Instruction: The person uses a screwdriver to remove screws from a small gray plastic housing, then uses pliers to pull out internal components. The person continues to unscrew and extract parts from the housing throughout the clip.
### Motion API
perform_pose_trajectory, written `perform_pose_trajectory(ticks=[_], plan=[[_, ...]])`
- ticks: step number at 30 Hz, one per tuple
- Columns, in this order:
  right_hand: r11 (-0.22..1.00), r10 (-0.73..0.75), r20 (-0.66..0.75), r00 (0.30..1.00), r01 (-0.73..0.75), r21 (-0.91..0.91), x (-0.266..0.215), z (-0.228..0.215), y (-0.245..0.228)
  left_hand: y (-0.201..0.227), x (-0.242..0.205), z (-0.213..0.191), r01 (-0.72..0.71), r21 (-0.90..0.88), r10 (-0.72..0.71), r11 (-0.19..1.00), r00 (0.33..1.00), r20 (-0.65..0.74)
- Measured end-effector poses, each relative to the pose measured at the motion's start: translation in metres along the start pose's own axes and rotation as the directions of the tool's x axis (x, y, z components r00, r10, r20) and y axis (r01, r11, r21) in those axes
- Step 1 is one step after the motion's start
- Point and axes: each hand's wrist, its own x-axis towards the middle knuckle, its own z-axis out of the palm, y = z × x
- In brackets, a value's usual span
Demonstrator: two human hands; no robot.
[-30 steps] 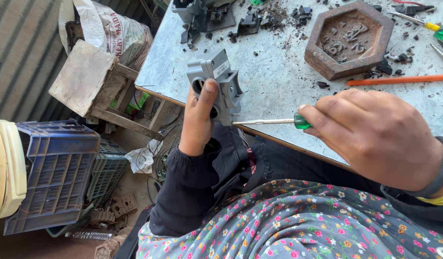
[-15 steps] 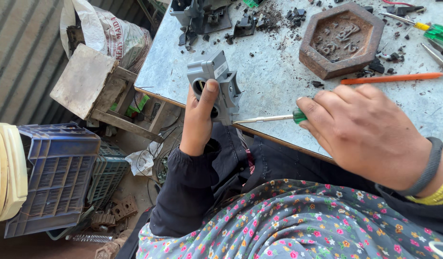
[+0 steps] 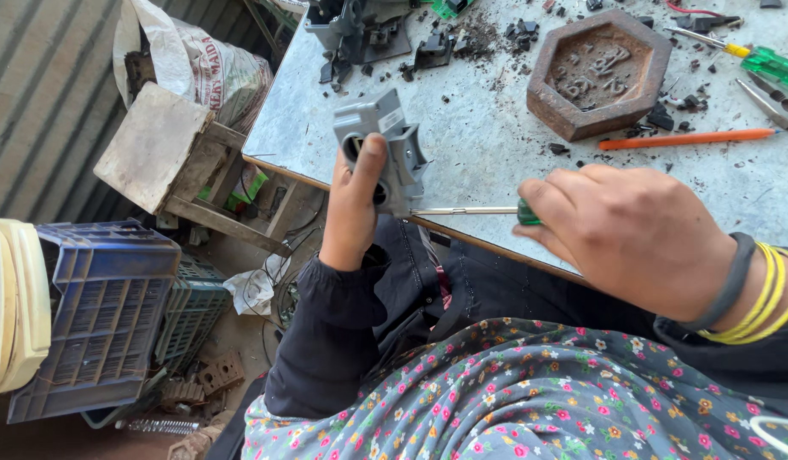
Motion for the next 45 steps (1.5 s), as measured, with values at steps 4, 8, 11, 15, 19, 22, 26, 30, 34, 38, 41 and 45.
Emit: perform_pose_trajectory(ticks=[4,8,11,15,19,22,26,30,34,38,41,45], plan=[[0.970,-0.050,-0.234,0.971,0.103,0.218,0.000,-0.004,-0.003,-0.002,0.004,0.001,0.007,-0.016,-0.008,1.000,1.000,-0.025],[0.983,-0.159,-0.278,0.947,0.179,0.045,-0.001,-0.013,-0.006,-0.003,0.007,0.001,-0.009,-0.038,0.008,0.999,1.000,-0.009],[0.970,-0.240,-0.338,0.910,0.209,-0.125,0.001,-0.020,-0.009,-0.002,0.011,0.002,0.006,-0.071,-0.007,0.997,1.000,-0.010],[0.970,-0.232,-0.348,0.908,0.187,-0.157,0.009,-0.020,-0.013,-0.002,0.015,0.002,-0.033,-0.093,0.038,0.995,0.998,0.052],[0.983,-0.126,-0.286,0.950,0.080,-0.168,0.010,-0.018,-0.018,-0.004,0.021,0.001,-0.054,-0.012,0.055,0.998,0.998,0.042],[0.973,-0.055,-0.193,0.980,0.009,-0.229,0.007,-0.018,-0.021,-0.008,0.025,0.001,-0.048,0.044,0.046,0.998,0.998,0.041],[0.994,-0.057,-0.183,0.982,0.039,-0.099,0.002,-0.022,-0.022,-0.015,0.026,0.002,-0.133,0.165,0.128,0.977,0.991,0.037],[0.991,-0.127,-0.269,0.955,0.113,-0.069,-0.001,-0.022,-0.028,-0.018,0.032,0.000,-0.145,0.083,0.141,0.986,0.989,0.048],[0.962,-0.230,-0.390,0.891,0.148,-0.230,-0.009,-0.028,-0.038,-0.017,0.037,-0.003,-0.119,0.005,0.118,0.993,0.991,0.058],[0.977,-0.132,-0.348,0.928,0.062,-0.206,-0.013,-0.025,-0.039,-0.017,0.039,-0.002,-0.110,-0.027,0.111,0.994,0.993,0.050],[0.996,-0.073,-0.298,0.952,0.057,-0.063,-0.011,-0.016,-0.034,-0.014,0.037,-0.001,-0.125,0.037,0.123,0.992,0.991,0.053],[0.994,-0.105,-0.307,0.946,0.102,-0.027,-0.013,-0.011,-0.028,-0.009,0.034,0.002,-0.070,0.036,0.068,0.997,0.997,0.029]])
